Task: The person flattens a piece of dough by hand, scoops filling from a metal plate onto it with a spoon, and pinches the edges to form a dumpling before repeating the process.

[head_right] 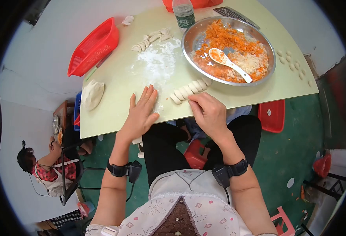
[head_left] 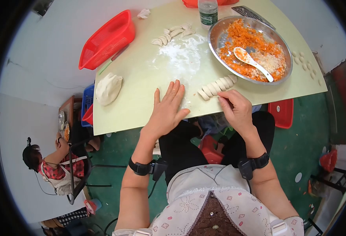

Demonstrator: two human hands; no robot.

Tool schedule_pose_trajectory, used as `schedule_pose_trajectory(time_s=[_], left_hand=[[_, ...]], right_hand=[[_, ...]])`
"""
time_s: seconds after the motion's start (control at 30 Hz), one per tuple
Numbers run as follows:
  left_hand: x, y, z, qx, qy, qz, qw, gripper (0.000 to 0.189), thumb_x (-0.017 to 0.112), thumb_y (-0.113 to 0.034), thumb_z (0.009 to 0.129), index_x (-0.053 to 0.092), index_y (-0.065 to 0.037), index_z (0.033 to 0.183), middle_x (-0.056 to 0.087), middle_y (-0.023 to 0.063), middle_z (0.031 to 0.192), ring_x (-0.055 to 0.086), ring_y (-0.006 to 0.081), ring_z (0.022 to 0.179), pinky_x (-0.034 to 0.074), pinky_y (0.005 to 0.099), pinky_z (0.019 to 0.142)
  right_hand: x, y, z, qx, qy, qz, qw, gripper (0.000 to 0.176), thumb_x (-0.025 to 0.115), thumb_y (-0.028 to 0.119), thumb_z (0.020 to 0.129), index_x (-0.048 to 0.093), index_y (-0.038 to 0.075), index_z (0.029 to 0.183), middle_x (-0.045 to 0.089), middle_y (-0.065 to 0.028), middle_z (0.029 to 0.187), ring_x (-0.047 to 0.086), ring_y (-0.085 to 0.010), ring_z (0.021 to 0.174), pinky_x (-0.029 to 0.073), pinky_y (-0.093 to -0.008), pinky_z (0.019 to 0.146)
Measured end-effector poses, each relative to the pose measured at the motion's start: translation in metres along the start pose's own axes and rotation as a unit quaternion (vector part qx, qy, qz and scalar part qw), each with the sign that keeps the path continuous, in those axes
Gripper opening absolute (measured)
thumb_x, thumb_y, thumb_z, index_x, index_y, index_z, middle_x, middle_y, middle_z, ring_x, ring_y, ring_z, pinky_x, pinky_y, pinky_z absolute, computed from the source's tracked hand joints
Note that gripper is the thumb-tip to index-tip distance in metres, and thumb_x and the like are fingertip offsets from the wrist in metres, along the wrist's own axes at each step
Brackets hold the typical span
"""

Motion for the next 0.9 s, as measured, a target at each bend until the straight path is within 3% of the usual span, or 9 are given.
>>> schedule_pose_trajectory(time_s=[0.07,0.17,0.27,0.37,0.47,0.6,0.7,0.8,0.9], left_hand=[[-0.006,0.009,0.002,-0.012,0.017,-0.179,0.984,0.063,0.042,-0.033,0.089,0.019,0.000,0.137,0.019,0.0161,0.144,0.013,0.0284,0.135,0.002,0.0512,0.106],[-0.035,0.020,0.009,0.007,-0.092,-0.356,0.930,0.064,0.042,-0.030,0.089,0.015,0.000,0.138,0.018,0.0168,0.144,0.012,0.0287,0.135,0.000,0.0503,0.105],[-0.045,0.013,0.016,-0.037,-0.073,-0.031,0.996,0.070,0.045,-0.038,0.087,0.017,0.004,0.137,0.018,0.0216,0.142,0.012,0.0323,0.134,0.004,0.0514,0.105],[-0.024,0.000,0.011,-0.050,-0.052,0.050,0.996,0.074,0.042,-0.042,0.088,0.016,0.011,0.134,0.019,0.0293,0.139,0.012,0.0353,0.134,0.006,0.0502,0.105],[-0.015,0.000,-0.001,-0.104,-0.096,0.084,0.986,0.077,0.045,-0.044,0.087,0.017,0.012,0.132,0.020,0.0320,0.137,0.016,0.0378,0.132,0.008,0.0510,0.105],[-0.018,0.009,0.001,-0.191,-0.158,0.137,0.959,0.066,0.047,-0.040,0.087,0.033,0.013,0.124,0.033,0.0330,0.129,0.025,0.0411,0.127,0.012,0.0575,0.101],[-0.009,0.009,0.011,-0.212,-0.121,0.165,0.956,0.053,0.050,-0.033,0.086,0.045,0.011,0.115,0.042,0.0289,0.125,0.031,0.0393,0.124,0.013,0.0620,0.097],[-0.007,0.010,0.013,-0.201,-0.146,0.139,0.959,0.039,0.050,-0.022,0.086,0.049,0.007,0.112,0.045,0.0244,0.125,0.032,0.0364,0.125,0.013,0.0618,0.098],[-0.003,0.011,0.016,-0.129,-0.138,0.023,0.982,0.035,0.049,-0.015,0.086,0.048,0.004,0.115,0.042,0.0221,0.128,0.029,0.0349,0.127,0.014,0.0583,0.100]], right_hand=[[-0.001,0.001,0.000,-0.005,-0.001,-0.001,1.000,0.008,0.060,0.004,0.075,0.062,0.002,0.083,0.060,-0.0105,0.075,0.058,-0.0267,0.066,0.045,-0.0323,0.057],[-0.001,0.002,-0.002,-0.011,0.004,-0.006,1.000,0.008,0.060,0.004,0.075,0.062,0.002,0.083,0.060,-0.0107,0.075,0.059,-0.0270,0.067,0.045,-0.0325,0.058],[-0.002,0.003,-0.002,-0.013,0.004,-0.003,1.000,0.008,0.060,0.004,0.075,0.062,0.001,0.082,0.060,-0.0108,0.075,0.059,-0.0272,0.067,0.046,-0.0329,0.058],[-0.003,0.003,-0.001,-0.020,-0.006,0.000,1.000,0.008,0.060,0.004,0.074,0.061,0.002,0.082,0.060,-0.0108,0.075,0.059,-0.0273,0.068,0.046,-0.0333,0.059],[-0.003,0.003,-0.002,-0.036,-0.009,-0.001,0.999,0.009,0.060,0.003,0.074,0.061,0.001,0.083,0.059,-0.0109,0.074,0.058,-0.0259,0.066,0.045,-0.0319,0.058],[0.000,0.003,-0.001,-0.036,0.000,-0.011,0.999,0.010,0.059,0.000,0.075,0.061,0.000,0.084,0.059,-0.0114,0.074,0.058,-0.0242,0.064,0.044,-0.0294,0.056],[0.000,0.004,-0.001,-0.034,0.001,-0.011,0.999,0.009,0.060,0.000,0.074,0.061,0.000,0.084,0.059,-0.0113,0.074,0.058,-0.0249,0.065,0.044,-0.0298,0.056],[-0.001,0.004,0.000,-0.038,-0.007,-0.011,0.999,0.008,0.060,0.002,0.073,0.061,0.001,0.081,0.060,-0.0104,0.074,0.059,-0.0262,0.067,0.046,-0.0321,0.058],[-0.002,0.003,-0.001,-0.036,-0.009,-0.013,0.999,0.007,0.061,0.003,0.073,0.061,0.002,0.080,0.060,-0.0100,0.074,0.059,-0.0267,0.069,0.046,-0.0332,0.059]])
Point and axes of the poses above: each hand's wrist, its own z-axis towards the middle knuckle, its own x-axis out of the palm, y = z × x, the point moved 9 cm from there along z, towards the middle knuckle
